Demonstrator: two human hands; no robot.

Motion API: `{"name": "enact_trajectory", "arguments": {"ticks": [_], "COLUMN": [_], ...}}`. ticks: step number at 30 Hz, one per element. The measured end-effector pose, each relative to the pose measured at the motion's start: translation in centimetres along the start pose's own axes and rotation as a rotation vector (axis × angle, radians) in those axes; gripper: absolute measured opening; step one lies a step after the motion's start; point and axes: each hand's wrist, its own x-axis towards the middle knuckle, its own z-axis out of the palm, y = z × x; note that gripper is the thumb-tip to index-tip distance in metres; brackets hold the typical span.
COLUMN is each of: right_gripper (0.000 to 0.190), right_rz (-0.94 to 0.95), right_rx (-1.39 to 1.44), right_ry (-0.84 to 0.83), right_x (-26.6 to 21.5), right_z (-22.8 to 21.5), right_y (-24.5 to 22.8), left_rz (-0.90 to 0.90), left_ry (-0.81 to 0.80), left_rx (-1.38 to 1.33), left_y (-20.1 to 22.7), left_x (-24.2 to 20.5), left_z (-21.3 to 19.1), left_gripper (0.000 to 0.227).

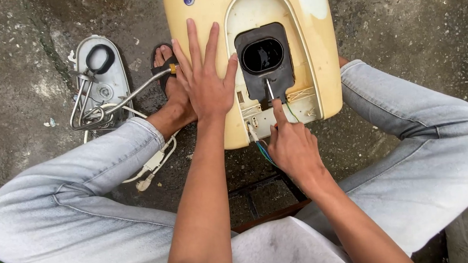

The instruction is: Scraping mineral scale and residue from the inside of a water heater casing using a flathead screwdriver.

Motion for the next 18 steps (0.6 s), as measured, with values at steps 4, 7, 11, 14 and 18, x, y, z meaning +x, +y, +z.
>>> {"name": "enact_trajectory", "arguments": {"ticks": [4, 7, 11, 14, 18], "right_gripper": [0.063, 0.064, 0.064, 0.064, 0.062], "right_rz": [-0.003, 0.01, -0.002, 0.019, 0.014], "right_rx": [-0.017, 0.0, 0.018, 0.016, 0.013], "right_ry": [0.033, 0.0, 0.0, -0.024, -0.021], "right_x": [-0.2, -0.2, -0.7, -0.3, -0.6], "right_z": [0.4, 0.5, 0.5, -0.5, -0.3], "right_y": [-0.2, -0.1, -0.5, -0.6, -0.3], "left_rz": [-0.24, -0.214, -0.257, -0.253, -0.673], "left_ry": [0.228, -0.053, 0.098, 0.079, -0.058], "left_rx": [-0.209, -0.18, -0.205, -0.205, -1.182], "left_y": [8.1, 5.0, 4.6, 8.1, 2.0], "left_x": [0.3, 0.3, 0.3, 0.5, 0.5], "left_z": [-6.0, -4.7, -4.2, -5.9, -3.4], "left_gripper": [0.067, 0.073, 0.063, 0.063, 0.057]}}
